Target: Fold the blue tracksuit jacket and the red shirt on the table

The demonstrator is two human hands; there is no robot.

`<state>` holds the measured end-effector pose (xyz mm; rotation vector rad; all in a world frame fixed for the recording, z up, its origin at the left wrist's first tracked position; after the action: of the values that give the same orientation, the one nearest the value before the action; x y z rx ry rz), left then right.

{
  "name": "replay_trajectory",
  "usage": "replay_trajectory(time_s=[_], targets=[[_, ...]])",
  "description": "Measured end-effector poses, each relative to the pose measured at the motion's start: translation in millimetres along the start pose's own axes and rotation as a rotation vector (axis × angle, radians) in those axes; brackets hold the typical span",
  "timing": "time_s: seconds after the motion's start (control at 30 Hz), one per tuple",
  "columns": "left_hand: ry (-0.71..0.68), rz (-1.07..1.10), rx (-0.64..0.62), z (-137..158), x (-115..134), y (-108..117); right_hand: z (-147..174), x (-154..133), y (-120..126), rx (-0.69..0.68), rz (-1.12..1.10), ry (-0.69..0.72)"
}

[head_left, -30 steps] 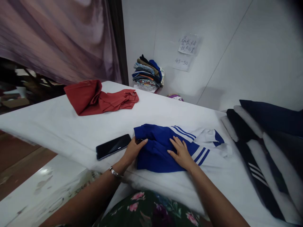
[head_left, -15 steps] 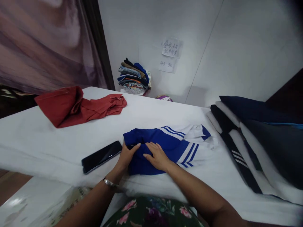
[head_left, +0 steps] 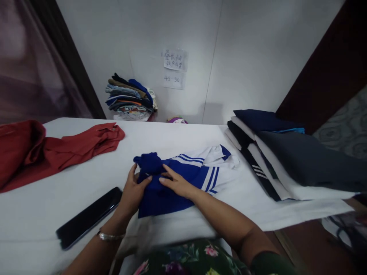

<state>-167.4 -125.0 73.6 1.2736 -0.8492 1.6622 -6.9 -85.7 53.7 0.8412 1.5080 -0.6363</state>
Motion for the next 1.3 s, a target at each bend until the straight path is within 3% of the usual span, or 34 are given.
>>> replay_trajectory(time_s=[0.17, 0.37, 0.43, 0.53, 0.63, 0.73, 0.87, 0.93, 1.0, 1.1, 1.23, 1.3], targets=[[-0.080, -0.138, -0.167, -9, 47, -53, 4, -33, 24, 0.132, -0.376, 0.144], [-0.230, -0.190, -0.470, -9, 88, -162, 19, -40, 95, 0.360, -0.467, 0.132], [-0.201, -0.206, -0.551, -9, 93, -203, 27, -37, 127, 0.432, -0.483, 0.130], [-0.036, -0.214, -0.695, -8, 87, -258, 44, -26, 173, 0.506, -0.485, 0.097], [0.078, -0.179, -0.823, -6, 67, -295, 65, -9, 207, 0.510, -0.444, 0.030], [-0.081, -0.199, -0.825, -4, 38, -298, 85, 7, 227, 0.530, -0.394, 0.016], [-0.555, -0.376, -0.801, 11, 5, -264, 99, 18, 236, 0.530, -0.296, -0.001], [-0.679, -0.490, -0.816, 20, -7, -247, 99, 18, 240, 0.529, -0.274, -0.008], [-0.726, -0.568, -0.837, 27, -15, -240, 96, 17, 246, 0.565, -0.277, -0.015], [-0.738, -0.544, -0.839, 31, -20, -249, 92, 19, 259, 0.656, -0.352, -0.062], [-0.556, -0.432, -0.780, 26, -29, -271, 93, 26, 272, 0.768, -0.365, -0.126], [-0.522, -0.441, -0.772, 21, -29, -274, 101, 26, 279, 0.917, -0.271, -0.080]])
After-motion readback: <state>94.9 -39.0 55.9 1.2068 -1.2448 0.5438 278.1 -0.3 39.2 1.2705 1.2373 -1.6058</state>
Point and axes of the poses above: each hand's wrist, its own z-axis away from the middle knuckle, its own y-axis out of the back of the hand, x = y × z, the point moved 4 cm from there along -z, towards the middle knuckle, and after that the axes turned 7 degrees about y, right-handed, at the moved point
